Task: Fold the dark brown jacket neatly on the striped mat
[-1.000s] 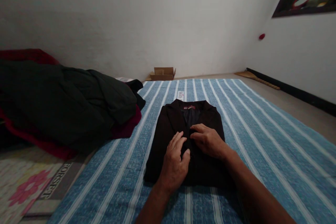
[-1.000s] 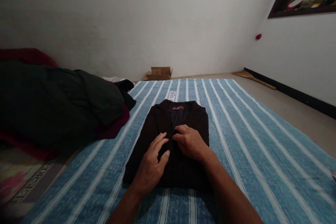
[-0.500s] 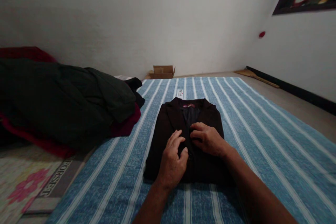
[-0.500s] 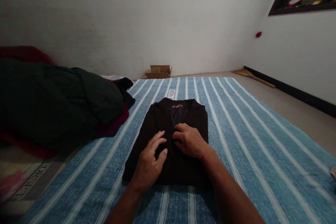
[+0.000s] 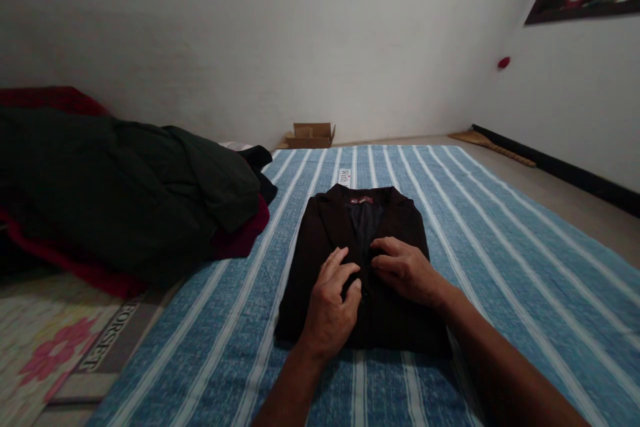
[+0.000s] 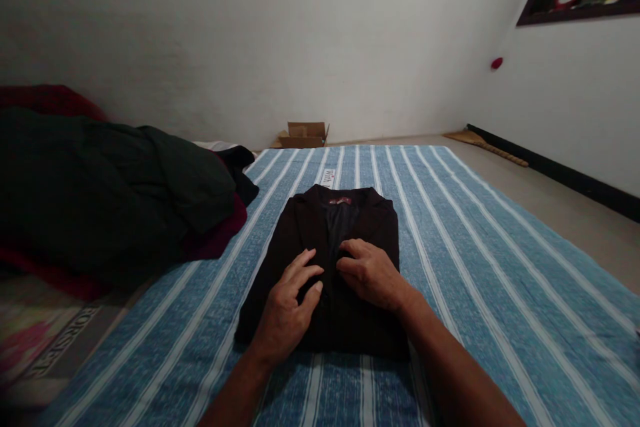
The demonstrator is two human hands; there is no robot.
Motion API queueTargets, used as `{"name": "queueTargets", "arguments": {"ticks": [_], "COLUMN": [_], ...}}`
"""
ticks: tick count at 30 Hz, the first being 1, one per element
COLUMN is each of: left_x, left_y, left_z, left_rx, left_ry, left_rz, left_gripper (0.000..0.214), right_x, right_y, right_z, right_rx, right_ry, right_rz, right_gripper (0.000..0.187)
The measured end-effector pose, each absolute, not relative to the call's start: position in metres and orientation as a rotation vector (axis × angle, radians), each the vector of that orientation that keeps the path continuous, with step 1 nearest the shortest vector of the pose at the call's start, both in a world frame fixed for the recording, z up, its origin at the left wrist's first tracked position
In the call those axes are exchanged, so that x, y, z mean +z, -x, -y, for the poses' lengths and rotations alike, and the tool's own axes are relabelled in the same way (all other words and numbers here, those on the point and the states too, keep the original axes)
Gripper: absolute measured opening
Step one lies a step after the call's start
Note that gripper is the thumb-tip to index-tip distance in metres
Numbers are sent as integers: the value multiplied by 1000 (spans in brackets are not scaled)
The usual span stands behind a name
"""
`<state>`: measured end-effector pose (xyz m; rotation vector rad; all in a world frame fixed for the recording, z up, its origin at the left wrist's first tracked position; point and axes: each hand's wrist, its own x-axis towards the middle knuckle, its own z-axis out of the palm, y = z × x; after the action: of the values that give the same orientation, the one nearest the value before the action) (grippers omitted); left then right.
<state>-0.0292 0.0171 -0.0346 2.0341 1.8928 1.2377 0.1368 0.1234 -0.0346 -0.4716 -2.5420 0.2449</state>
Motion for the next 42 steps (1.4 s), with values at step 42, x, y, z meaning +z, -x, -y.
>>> {"name": "queueTargets", "arguments": {"ticks": [42], "left_x": [-40], "left_y": [30], "left_z": [-21], "left_rx": [1115], "left_ry": [-2172], "left_rz": [-1947], "left_gripper": [29], "right_x": [-21], "right_y": [-133], "right_z": [-109], "right_rx": [-17], "right_ry": [577], "right_rz": [2768], "right_gripper": [16]}}
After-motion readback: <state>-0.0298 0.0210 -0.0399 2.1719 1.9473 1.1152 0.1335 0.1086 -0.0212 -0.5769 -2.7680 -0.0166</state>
